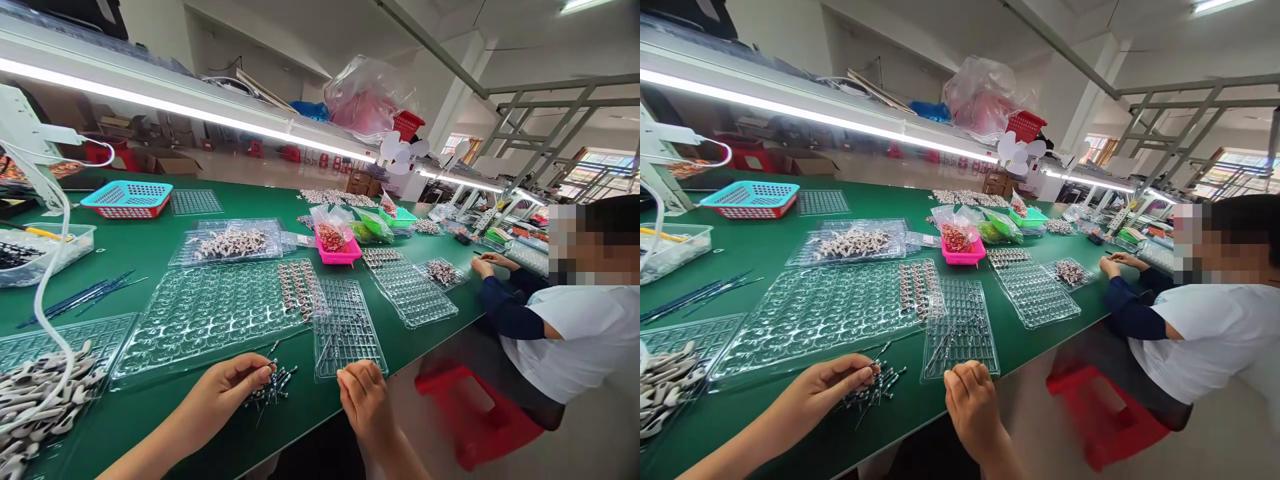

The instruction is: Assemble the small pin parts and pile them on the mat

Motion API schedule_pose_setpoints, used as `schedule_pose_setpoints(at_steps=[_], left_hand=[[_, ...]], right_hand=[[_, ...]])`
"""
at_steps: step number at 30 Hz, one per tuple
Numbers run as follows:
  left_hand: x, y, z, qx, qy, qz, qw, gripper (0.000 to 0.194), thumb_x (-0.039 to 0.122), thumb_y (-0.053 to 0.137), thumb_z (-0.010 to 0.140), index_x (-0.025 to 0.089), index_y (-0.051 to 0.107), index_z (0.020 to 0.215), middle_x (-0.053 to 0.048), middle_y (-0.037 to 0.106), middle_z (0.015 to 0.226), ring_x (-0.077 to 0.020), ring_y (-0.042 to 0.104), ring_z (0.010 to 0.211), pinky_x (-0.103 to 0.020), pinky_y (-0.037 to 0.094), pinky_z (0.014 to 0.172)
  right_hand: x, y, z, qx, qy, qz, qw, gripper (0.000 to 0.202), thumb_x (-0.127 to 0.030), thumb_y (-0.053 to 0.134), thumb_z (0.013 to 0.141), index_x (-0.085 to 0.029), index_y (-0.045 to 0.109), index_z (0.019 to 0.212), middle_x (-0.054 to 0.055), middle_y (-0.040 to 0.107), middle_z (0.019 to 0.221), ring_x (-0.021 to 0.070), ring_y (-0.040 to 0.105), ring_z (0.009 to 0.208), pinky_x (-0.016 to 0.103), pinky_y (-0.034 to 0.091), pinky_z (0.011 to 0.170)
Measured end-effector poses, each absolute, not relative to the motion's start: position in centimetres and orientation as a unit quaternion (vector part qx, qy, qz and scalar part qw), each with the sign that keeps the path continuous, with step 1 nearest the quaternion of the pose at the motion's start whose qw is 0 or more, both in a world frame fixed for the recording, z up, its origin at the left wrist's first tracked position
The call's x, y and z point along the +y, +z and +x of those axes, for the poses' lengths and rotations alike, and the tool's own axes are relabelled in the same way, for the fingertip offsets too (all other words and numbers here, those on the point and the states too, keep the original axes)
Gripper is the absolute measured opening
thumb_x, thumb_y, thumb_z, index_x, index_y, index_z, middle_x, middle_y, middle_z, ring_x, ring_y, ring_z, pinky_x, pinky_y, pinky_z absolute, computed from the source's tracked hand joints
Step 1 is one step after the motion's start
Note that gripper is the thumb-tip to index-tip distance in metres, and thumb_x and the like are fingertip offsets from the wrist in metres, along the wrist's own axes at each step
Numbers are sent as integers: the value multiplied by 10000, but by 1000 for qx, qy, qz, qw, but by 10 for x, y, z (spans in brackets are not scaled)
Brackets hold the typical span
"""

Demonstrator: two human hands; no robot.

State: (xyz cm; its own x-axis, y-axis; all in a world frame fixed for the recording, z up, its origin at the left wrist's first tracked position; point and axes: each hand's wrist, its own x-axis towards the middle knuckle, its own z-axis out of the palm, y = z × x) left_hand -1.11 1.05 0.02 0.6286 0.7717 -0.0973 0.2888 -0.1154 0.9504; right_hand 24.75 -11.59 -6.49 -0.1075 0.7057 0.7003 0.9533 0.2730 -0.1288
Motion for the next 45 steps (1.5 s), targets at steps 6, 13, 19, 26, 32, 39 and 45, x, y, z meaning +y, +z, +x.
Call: schedule_pose_setpoints(at_steps=[6, 13, 19, 26, 32, 39, 45], left_hand=[[11, 5, -13, 376, 198, 732, 533, 461, 635, 545, 876, 219, 738, 926, -48, 736, 902, -242, 664, 869, -281, 546, 774], [3, 10, -3, 335, 170, 789, 486, 341, 513, 476, 949, 253, 696, 965, -49, 689, 1215, -262, 628, 1131, -309, 498, 926], [-4, 14, 39, 299, 128, 840, 434, 252, 373, 449, 945, 221, 637, 873, -82, 694, 1058, -283, 616, 1118, -355, 477, 903], [-7, 8, 71, 309, 105, 853, 406, 234, 303, 435, 938, 201, 631, 861, -77, 682, 929, -254, 622, 910, -312, 436, 745], [-10, 13, 75, 323, 118, 844, 411, 249, 308, 440, 937, 195, 637, 835, -91, 685, 905, -284, 632, 893, -328, 436, 715], [-17, 21, 75, 332, 149, 825, 432, 208, 323, 509, 923, 199, 676, 927, -118, 708, 1122, -307, 631, 1090, -383, 461, 916], [-29, 28, 42, 357, 179, 803, 443, 217, 377, 534, 921, 224, 689, 926, -86, 741, 1092, -296, 632, 1146, -350, 487, 908]], right_hand=[[-123, -58, 264, -696, -150, -604, 359, 190, -154, 578, 942, -222, 618, 1115, 64, 693, 982, 214, 641, 931, 391, 527, 856], [-111, -62, 332, -529, -110, -768, 343, 277, -372, 513, 958, -179, 665, 1085, 95, 728, 916, 255, 671, 837, 404, 545, 767], [-97, -71, 337, -518, -97, -774, 353, 292, -378, 523, 906, -183, 718, 999, 92, 719, 802, 248, 673, 663, 375, 537, 646], [-93, -73, 337, -490, -57, -778, 389, 296, -387, 565, 853, -177, 753, 940, 99, 740, 765, 252, 690, 596, 371, 547, 589], [-100, -64, 340, -458, 20, -766, 451, 387, -454, 553, 887, -145, 741, 1024, 116, 781, 882, 260, 749, 745, 347, 597, 632], [-100, -50, 335, -301, 240, -648, 657, 604, -559, 795, 660, -197, 633, 1115, 54, 745, 938, 210, 730, 663, 263, 550, 475], [-73, -17, 330, -344, 312, -610, 642, 668, -524, 851, 623, -182, 626, 1151, 56, 747, 944, 150, 682, 573, 234, 539, 472]])
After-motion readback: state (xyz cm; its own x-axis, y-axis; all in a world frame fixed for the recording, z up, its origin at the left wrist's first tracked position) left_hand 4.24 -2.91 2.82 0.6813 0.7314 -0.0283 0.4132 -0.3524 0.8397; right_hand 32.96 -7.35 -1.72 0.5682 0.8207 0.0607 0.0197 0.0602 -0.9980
